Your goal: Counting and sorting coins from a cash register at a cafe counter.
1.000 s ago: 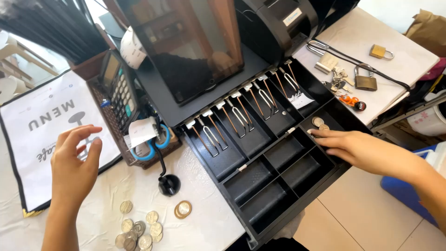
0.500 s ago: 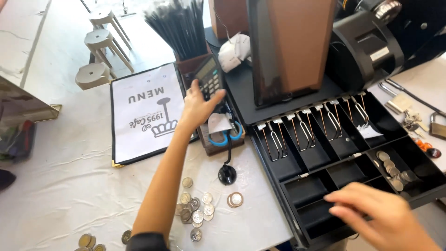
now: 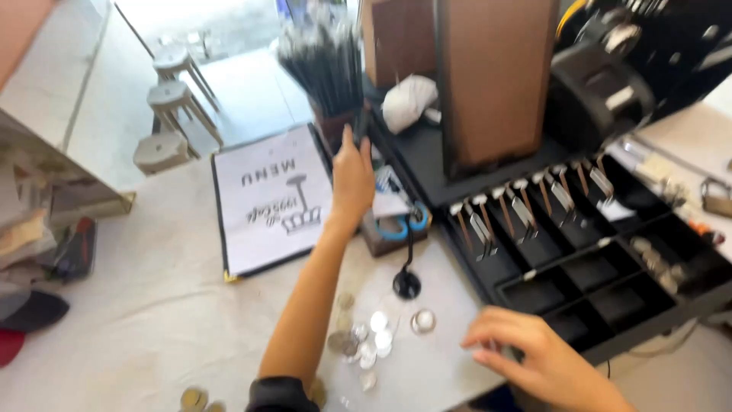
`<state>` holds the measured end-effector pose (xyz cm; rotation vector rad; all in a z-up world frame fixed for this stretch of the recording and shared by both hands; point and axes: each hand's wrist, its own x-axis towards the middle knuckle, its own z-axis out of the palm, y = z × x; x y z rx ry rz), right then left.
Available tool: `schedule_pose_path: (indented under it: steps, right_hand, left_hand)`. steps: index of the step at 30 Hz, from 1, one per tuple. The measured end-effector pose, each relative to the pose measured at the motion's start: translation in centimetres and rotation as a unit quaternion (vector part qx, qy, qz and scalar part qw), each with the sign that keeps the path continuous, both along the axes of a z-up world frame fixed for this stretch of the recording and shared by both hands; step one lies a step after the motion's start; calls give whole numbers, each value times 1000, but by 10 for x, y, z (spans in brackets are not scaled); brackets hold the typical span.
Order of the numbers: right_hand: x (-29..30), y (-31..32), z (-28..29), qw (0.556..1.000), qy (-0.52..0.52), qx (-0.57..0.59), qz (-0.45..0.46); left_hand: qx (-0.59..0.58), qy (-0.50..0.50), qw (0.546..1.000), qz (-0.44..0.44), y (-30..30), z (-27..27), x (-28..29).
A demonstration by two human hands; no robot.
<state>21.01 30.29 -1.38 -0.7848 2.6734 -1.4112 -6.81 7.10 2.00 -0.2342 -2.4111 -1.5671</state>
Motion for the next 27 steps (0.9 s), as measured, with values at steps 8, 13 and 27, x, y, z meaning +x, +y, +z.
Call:
schedule_pose_path:
  steps: [8,13,27]
  right_hand:
    - [-37,-111,41,781,-361,-508,32]
    - [-48,-174,-19,689,-464,-554,-50]
    - [-151,-296,-51,827,-357,-428,-76]
  left_hand:
    - [-379,335,852,-140,-90,-3,202]
    - [-495,398,753,-171,-138,-47,253]
    - [-10,0,999,36,-281,-80,197]
